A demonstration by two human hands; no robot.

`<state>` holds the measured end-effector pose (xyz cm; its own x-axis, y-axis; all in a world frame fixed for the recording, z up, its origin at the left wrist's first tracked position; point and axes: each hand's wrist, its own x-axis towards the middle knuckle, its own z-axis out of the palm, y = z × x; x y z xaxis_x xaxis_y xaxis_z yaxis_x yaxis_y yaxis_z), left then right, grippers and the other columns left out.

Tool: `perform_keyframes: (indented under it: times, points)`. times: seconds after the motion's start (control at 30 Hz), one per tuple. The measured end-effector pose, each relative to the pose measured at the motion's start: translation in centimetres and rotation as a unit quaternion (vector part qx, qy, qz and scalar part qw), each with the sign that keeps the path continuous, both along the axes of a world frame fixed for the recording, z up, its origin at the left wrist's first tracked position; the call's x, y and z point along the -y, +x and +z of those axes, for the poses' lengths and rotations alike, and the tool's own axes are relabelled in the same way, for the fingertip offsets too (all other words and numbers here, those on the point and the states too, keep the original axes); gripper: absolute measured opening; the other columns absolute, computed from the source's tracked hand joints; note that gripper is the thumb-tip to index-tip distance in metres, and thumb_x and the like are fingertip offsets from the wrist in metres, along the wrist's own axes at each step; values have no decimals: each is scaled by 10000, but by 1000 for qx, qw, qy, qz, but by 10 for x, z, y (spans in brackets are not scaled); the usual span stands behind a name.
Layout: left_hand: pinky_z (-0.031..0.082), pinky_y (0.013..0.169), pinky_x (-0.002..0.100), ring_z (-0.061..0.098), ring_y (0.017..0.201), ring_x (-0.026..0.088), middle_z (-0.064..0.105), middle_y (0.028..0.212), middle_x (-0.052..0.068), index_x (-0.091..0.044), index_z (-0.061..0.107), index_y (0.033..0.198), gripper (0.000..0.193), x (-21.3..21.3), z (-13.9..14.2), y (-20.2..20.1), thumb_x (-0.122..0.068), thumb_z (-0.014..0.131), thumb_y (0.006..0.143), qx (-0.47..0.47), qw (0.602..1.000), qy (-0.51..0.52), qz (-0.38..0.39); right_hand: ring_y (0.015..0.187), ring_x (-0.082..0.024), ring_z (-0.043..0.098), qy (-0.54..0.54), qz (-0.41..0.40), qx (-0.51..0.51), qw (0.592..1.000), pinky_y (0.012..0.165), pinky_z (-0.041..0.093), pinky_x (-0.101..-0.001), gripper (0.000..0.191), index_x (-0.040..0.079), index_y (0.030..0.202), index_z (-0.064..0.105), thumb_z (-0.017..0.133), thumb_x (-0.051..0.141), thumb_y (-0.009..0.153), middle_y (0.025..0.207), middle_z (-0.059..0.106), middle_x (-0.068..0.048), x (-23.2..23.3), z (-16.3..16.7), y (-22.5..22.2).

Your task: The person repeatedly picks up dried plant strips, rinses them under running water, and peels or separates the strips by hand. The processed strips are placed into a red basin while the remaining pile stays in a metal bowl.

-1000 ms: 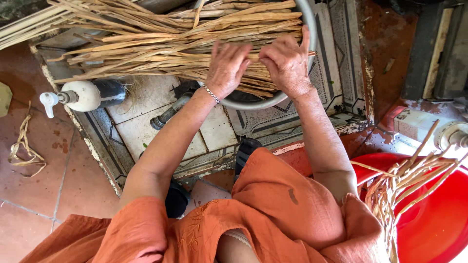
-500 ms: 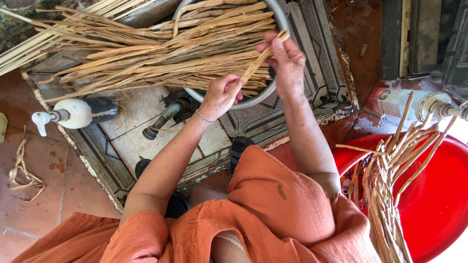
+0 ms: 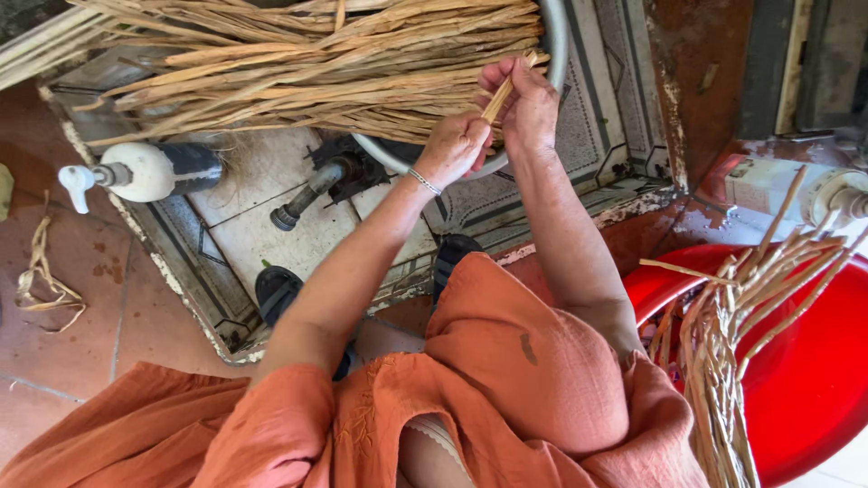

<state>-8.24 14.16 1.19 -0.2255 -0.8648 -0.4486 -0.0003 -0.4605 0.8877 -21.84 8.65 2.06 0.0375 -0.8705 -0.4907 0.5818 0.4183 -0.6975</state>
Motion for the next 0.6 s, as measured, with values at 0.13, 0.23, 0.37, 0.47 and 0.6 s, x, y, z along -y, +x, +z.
perform_keyframes:
  times: [0.13, 0.23, 0.37, 0.47, 0.6]
  points:
    - [448, 384, 282, 549, 439, 104, 584, 554, 18, -79, 658, 847, 301, -17, -18, 0, -251, 460, 996, 28, 999, 16, -21, 783, -241, 726, 20, -38, -26, 999, 748, 656, -439, 254, 36, 995, 640, 484, 224, 1068, 886, 715, -121, 16, -33, -21]
    - [483, 417, 287, 562, 456, 106, 595, 584, 13, -100, 681, 896, 286, -31, -18, 6, -259, 473, 1010, 89, 994, -31, -54, 756, -249, 728, 30, -80, -18, 996, 712, 650, -448, 260, 32, 983, 656, 494, 223, 1055, 862, 715, -119, 28, -50, -35]
    - [531, 470, 345, 608, 486, 164, 610, 594, 55, -114, 671, 938, 262, -45, -2, 15, -238, 454, 1017, 146, 984, -39, -97, 733, -250, 726, 72, -151, -70, 983, 676, 643, -428, 278, -12, 1017, 708, 525, 196, 1042, 863, 745, -142, 42, -55, -60]
    - [541, 542, 379, 622, 543, 192, 617, 640, 75, -79, 614, 903, 221, -52, 13, 21, -214, 479, 1012, 161, 970, -150, -106, 756, -251, 748, 83, -179, -46, 979, 686, 670, -430, 268, 6, 1027, 694, 522, 211, 1047, 870, 733, -124, 47, -51, -78]
    - [560, 581, 349, 629, 542, 187, 613, 623, 73, -58, 558, 818, 267, -62, 26, 22, -183, 452, 1029, 162, 965, -169, -118, 748, -261, 777, 65, -204, -116, 970, 685, 686, -428, 317, -15, 1006, 740, 536, 226, 1030, 878, 784, -164, 56, -47, -96]
